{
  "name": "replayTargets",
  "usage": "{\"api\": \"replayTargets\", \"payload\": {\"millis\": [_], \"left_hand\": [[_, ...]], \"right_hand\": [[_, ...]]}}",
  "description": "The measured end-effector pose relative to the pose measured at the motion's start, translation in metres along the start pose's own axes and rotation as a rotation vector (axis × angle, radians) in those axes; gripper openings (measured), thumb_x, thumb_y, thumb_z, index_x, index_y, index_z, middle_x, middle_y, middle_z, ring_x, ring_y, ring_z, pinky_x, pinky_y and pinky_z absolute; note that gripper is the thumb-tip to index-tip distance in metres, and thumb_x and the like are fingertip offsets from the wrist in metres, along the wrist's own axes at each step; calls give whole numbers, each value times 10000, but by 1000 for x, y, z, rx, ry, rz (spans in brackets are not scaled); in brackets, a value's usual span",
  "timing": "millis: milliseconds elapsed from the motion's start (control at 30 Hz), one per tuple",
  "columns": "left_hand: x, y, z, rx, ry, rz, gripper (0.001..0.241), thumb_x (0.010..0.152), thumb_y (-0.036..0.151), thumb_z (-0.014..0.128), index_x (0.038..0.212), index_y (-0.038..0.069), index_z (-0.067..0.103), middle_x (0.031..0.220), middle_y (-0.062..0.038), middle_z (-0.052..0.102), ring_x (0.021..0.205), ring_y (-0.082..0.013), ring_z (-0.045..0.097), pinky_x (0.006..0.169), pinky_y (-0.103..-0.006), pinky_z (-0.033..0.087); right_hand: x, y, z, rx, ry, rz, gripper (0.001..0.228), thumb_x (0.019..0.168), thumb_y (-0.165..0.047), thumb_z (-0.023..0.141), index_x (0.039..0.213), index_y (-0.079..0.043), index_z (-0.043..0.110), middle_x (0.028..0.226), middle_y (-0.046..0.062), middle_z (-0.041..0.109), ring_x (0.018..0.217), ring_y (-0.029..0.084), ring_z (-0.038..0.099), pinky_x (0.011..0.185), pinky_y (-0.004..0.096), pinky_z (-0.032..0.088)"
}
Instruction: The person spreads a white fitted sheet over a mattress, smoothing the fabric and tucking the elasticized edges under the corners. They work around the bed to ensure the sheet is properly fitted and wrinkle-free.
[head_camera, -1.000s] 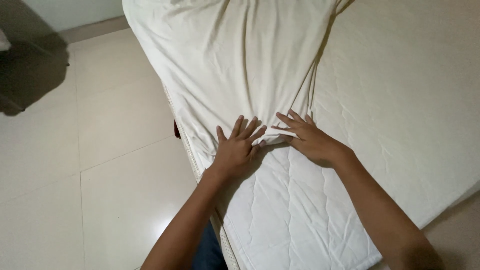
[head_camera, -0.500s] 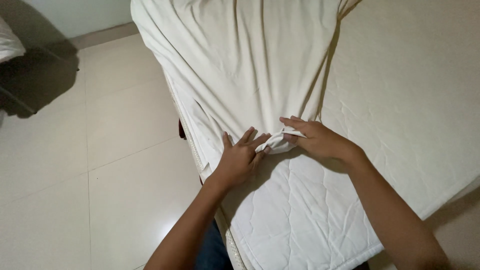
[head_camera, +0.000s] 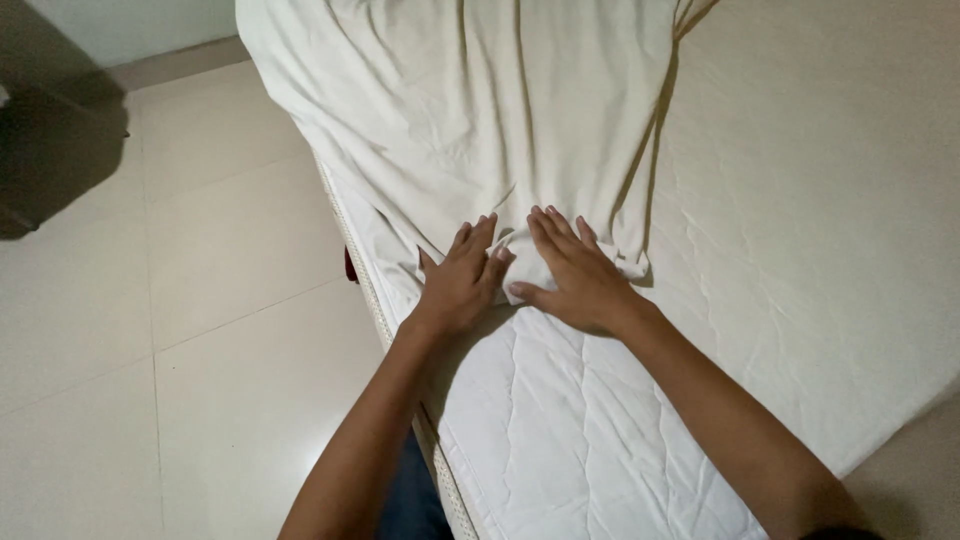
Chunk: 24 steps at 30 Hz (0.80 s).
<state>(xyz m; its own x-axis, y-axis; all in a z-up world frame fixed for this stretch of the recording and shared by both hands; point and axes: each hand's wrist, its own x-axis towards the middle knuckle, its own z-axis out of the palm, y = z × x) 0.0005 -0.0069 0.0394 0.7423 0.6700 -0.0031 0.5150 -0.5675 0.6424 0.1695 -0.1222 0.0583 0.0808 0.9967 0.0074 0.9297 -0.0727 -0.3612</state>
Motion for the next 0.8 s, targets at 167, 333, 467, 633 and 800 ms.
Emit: {"api": "replayTargets", "payload": {"millis": [167,333,467,633,800], "left_hand": [[-5,-12,-9,5,-63,105,851,882,384,533,1639,180,202,1708,-95,253,1592,-319,162,1153,-777,-31],[-10,4,-19,-25,-55,193,1005,744,310,655,1619,175,181,1715,-121,175,1565,-348,130,1092,-805,9],[-4,8,-9,169,-49,134,741,894,297,594,1587,242,336,1700,-76,251,1568,-354,150,1082,-848,72],[10,10,-7,272,-84,34,678,908,289,596,1555,230,402,1672,-57,277,1563,-349,154,1096,-847,65],[13,-1,0,306,-86,37,672,928,379,572,1551,192,403,1692,-56,277,1575,-357,152,1089,-857,36]], "right_hand": [[17,23,13,41,-86,54,930,968,-614,466,1616,-62,92,1701,94,116,1573,209,53,1260,420,41],[24,39,9,180,-95,14,686,1051,-504,344,1605,-111,245,1718,55,191,1601,202,80,1285,414,62],[29,41,17,141,-15,11,583,1080,-393,350,1581,-95,337,1717,65,235,1610,203,117,1300,424,87],[13,8,2,-88,205,-129,689,1030,-370,451,1598,-17,285,1714,127,231,1597,249,145,1284,488,96],[25,3,-2,-171,22,-48,1115,826,-672,638,1571,-6,143,1683,156,167,1537,266,102,1223,513,71]]}}
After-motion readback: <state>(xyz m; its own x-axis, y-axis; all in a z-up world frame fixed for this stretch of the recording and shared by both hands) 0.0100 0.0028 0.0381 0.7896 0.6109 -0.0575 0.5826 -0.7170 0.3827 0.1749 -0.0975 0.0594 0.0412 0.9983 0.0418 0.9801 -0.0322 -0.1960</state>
